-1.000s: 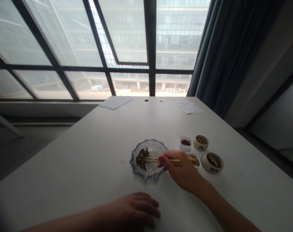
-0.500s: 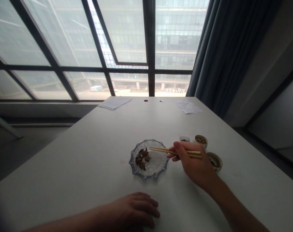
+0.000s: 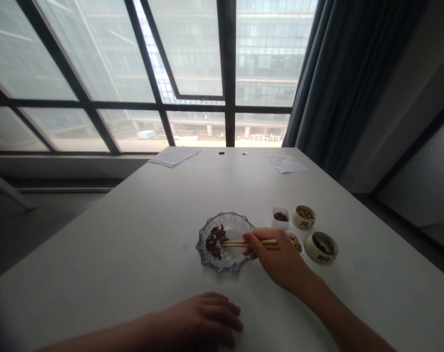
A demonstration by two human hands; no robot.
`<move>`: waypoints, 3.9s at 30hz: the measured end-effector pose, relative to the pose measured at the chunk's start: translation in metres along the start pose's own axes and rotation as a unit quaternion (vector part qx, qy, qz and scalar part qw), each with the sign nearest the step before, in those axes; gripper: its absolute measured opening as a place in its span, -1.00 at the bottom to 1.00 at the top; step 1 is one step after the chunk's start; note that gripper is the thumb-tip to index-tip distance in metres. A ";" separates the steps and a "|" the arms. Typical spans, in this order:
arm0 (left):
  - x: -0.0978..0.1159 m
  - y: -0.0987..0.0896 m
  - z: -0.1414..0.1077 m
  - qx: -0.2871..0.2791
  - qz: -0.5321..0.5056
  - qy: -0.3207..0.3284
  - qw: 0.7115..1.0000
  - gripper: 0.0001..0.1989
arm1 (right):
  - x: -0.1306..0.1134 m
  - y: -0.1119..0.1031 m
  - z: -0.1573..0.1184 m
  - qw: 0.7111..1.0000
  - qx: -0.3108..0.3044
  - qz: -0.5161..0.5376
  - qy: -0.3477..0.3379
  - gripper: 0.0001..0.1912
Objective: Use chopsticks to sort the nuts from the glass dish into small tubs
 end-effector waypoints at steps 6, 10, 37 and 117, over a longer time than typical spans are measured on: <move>-0.001 -0.001 0.000 0.002 -0.009 0.001 1.000 -0.68 | 0.002 -0.005 -0.001 0.998 0.044 0.033 0.019 -0.45; 0.001 -0.002 0.000 -0.001 -0.011 0.001 1.000 -0.66 | -0.019 -0.039 -0.009 0.993 0.117 0.027 0.005 -0.48; 0.003 -0.004 0.002 -0.012 0.002 -0.012 1.000 -0.69 | -0.025 -0.056 -0.014 0.995 0.095 0.009 0.017 -0.54; 0.004 -0.005 0.003 -0.008 0.004 -0.012 1.000 -0.67 | -0.022 -0.009 -0.015 0.999 -0.006 -0.025 0.039 -0.52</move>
Point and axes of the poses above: each hand's wrist, its own z-axis towards the middle knuckle, its own y-axis out of the palm, x = y × z, the point moved 6 cm from there along z, towards the middle knuckle, and after that the axes turned 3 degrees about -x, right-handed, at the moved point
